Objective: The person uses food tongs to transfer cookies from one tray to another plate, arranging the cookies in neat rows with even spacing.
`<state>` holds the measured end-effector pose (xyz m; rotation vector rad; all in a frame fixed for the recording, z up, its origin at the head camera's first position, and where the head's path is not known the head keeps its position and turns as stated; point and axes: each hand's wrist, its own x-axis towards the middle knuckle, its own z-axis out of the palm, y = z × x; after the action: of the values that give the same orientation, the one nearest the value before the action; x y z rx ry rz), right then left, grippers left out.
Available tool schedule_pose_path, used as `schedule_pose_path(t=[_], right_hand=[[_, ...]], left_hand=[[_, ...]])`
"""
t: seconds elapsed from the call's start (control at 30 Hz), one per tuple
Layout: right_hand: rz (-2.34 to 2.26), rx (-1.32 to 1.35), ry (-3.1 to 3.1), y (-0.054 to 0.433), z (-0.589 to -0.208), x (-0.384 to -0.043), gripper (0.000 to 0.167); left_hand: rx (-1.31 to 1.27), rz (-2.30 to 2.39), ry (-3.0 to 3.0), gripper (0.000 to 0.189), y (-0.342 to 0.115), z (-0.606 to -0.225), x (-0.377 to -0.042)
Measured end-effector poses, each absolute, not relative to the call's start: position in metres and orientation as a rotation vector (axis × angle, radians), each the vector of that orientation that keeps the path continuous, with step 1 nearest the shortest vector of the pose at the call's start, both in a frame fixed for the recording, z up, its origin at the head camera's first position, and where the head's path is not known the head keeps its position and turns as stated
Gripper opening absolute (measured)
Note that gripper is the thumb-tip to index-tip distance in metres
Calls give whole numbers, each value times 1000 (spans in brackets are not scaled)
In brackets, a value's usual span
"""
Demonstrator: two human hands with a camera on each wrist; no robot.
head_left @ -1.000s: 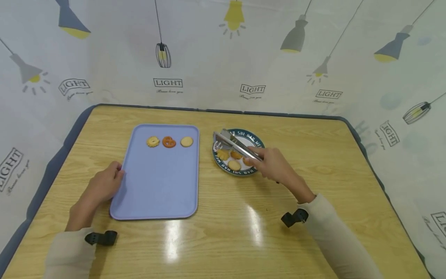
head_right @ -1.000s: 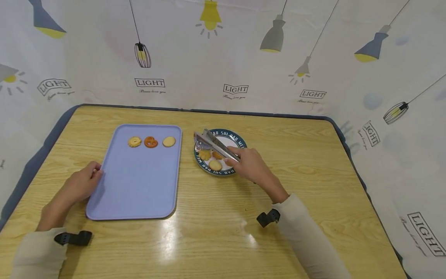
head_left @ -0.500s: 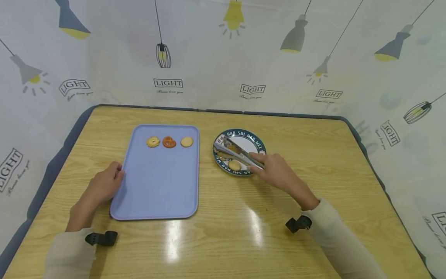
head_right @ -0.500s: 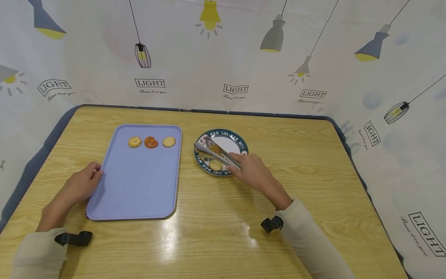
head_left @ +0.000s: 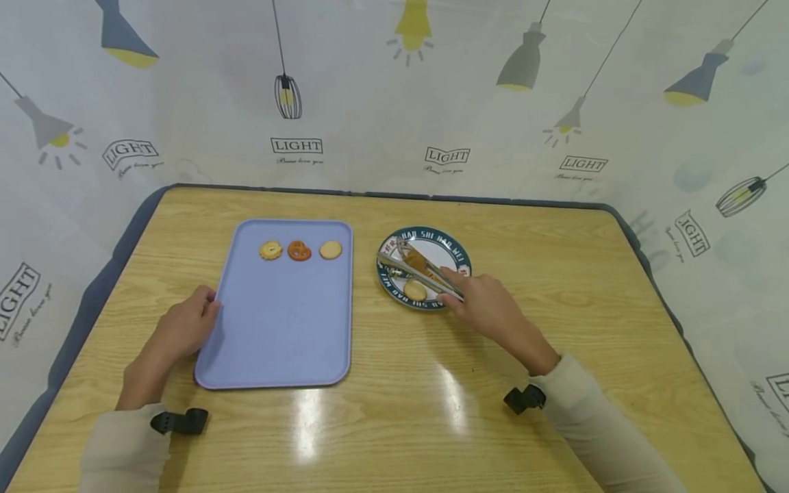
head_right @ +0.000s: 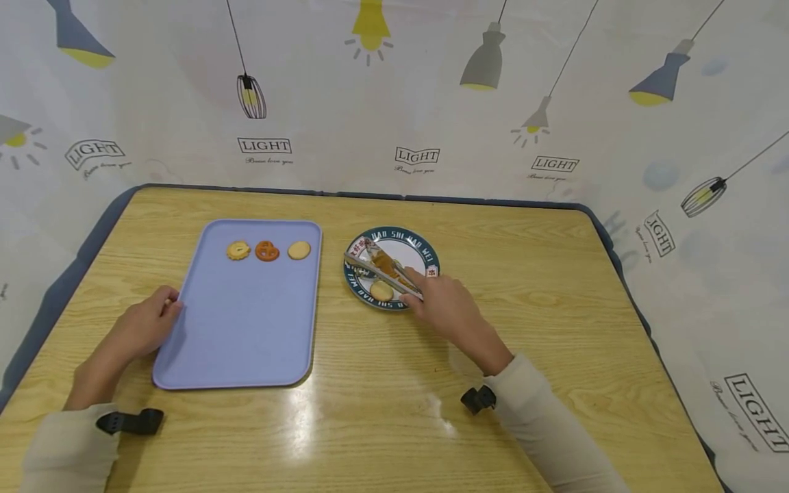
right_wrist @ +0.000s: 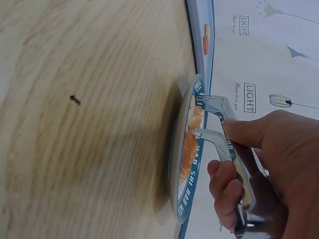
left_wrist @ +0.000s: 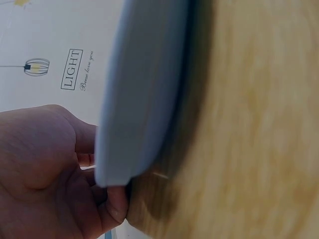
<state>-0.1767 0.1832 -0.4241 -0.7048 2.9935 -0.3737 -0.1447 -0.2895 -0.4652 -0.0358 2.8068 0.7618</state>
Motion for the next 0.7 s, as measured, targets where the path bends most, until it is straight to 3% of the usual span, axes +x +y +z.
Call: schedule_pose_path(t=[0.7], right_hand=[[-496,-762,3021,185,-434,-174,50]], left_hand=[[-43,758,2799,40,-291,-466,-144]])
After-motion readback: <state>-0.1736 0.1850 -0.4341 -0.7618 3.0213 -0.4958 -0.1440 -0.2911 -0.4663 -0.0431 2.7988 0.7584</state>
